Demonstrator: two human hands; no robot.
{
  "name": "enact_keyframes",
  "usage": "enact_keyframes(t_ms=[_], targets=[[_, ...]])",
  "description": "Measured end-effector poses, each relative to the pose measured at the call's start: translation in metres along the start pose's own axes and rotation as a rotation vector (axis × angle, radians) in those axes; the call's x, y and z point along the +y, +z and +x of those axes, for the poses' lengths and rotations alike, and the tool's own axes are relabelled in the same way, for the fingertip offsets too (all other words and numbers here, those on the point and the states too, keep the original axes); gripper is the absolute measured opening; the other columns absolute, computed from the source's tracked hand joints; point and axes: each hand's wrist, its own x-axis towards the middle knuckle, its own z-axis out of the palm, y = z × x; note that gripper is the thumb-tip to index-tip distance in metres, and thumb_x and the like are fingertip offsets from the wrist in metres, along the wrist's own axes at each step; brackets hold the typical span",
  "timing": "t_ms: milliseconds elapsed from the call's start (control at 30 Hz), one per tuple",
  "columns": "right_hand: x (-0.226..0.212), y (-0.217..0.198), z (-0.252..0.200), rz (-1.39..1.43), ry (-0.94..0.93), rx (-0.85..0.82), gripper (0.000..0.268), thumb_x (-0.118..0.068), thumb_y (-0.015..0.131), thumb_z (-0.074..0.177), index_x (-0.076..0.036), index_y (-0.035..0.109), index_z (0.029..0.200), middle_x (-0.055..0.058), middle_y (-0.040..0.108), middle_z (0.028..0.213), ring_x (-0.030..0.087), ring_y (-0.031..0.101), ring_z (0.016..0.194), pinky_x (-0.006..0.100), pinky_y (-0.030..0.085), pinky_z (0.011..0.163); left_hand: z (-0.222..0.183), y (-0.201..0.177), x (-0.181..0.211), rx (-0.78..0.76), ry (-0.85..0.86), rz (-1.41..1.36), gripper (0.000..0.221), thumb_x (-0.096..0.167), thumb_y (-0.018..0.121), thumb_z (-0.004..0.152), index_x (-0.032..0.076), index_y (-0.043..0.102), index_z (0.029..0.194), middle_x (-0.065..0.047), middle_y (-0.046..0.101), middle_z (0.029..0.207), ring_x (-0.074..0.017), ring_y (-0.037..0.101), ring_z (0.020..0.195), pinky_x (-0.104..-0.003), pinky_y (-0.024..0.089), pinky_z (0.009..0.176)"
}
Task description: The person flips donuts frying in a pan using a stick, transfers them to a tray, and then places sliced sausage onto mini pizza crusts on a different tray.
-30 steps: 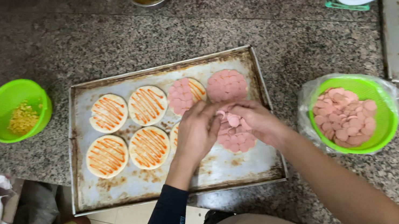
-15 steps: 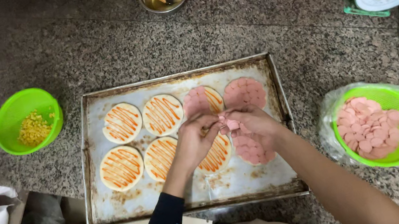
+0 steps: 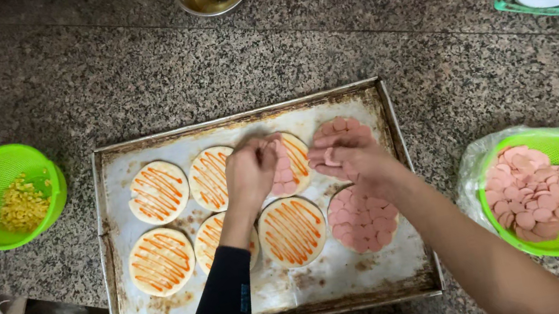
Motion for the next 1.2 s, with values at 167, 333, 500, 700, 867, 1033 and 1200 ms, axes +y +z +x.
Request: enact_keyframes(t_ms=[167, 333, 500, 700, 867, 1033, 1200], targets=[[-0.002, -0.005, 0.002, 0.103, -0.039, 0.088, 0.029, 0.002, 0.055, 0.097, 0.007, 0.057, 0.126, 0.019, 0.067, 0.126, 0.032, 0.07, 0.116, 0.04, 0.057, 0.1, 0.016, 0.019, -0.004, -0.054, 0.177, 0.117, 0.009, 0.015, 0.07, 0.089, 0.006, 0.073, 0.088, -0.015, 0.074, 0.096, -0.0361, 0.068, 0.09, -0.045, 0.052, 0.086], [-0.009, 0.006, -0.006, 0.003, -0.031, 0.159, 0.027, -0.003, 0.055, 0.098, 0.0, 0.062, 0.124, 0.012, 0.071, 0.124, 0.027, 0.071, 0.112, 0.036, 0.061, 0.097, 0.019, 0.032, -0.007, -0.081, 0.173, 0.272, 0.012, 0.018, 0.071, 0.089, 0.006, 0.073, 0.09, -0.014, 0.075, 0.1, -0.0325, 0.069, 0.097, -0.044, 0.046, 0.09], [-0.013, 0.014, -0.013, -0.076, 0.032, 0.212, 0.024, -0.013, 0.061, 0.099, -0.004, 0.069, 0.12, 0.01, 0.074, 0.112, 0.023, 0.074, 0.103, 0.034, 0.062, 0.088, 0.02, 0.038, -0.008, 0.0, 0.212, 0.326, 0.016, 0.019, 0.072, 0.087, 0.005, 0.074, 0.095, -0.016, 0.074, 0.101, -0.0319, 0.068, 0.095, -0.043, 0.046, 0.087], [-0.01, 0.013, -0.012, -0.08, 0.028, 0.22, 0.023, -0.013, 0.065, 0.097, -0.004, 0.07, 0.118, 0.01, 0.074, 0.111, 0.022, 0.074, 0.1, 0.033, 0.062, 0.086, 0.023, 0.04, -0.003, -0.004, 0.188, 0.452, 0.018, 0.023, 0.073, 0.088, 0.005, 0.073, 0.09, -0.016, 0.074, 0.098, -0.0312, 0.069, 0.096, -0.044, 0.045, 0.086], [-0.022, 0.022, -0.017, 0.012, 0.022, 0.216, 0.023, -0.011, 0.06, 0.097, -0.004, 0.066, 0.119, 0.01, 0.072, 0.116, 0.022, 0.073, 0.104, 0.035, 0.063, 0.09, 0.02, 0.033, 0.006, 0.002, 0.186, 0.443, 0.018, 0.023, 0.071, 0.09, 0.005, 0.073, 0.09, -0.016, 0.074, 0.097, -0.0307, 0.069, 0.093, -0.044, 0.045, 0.084], [-0.031, 0.028, -0.024, 0.103, -0.002, 0.141, 0.023, -0.006, 0.058, 0.095, -0.006, 0.06, 0.117, 0.011, 0.071, 0.113, 0.023, 0.074, 0.101, 0.037, 0.063, 0.091, 0.007, 0.017, 0.032, -0.084, 0.207, 0.169, 0.012, 0.017, 0.068, 0.094, 0.007, 0.074, 0.093, -0.012, 0.074, 0.098, -0.0302, 0.069, 0.09, -0.043, 0.045, 0.088], [-0.014, 0.019, -0.011, 0.16, -0.033, 0.139, 0.018, -0.008, 0.06, 0.1, -0.006, 0.061, 0.118, 0.006, 0.066, 0.11, 0.021, 0.069, 0.099, 0.039, 0.06, 0.086, -0.012, 0.001, 0.07, -0.042, 0.445, 0.057, 0.023, 0.015, 0.072, 0.086, 0.006, 0.076, 0.106, -0.012, 0.069, 0.092, -0.0351, 0.065, 0.102, -0.044, 0.045, 0.096]])
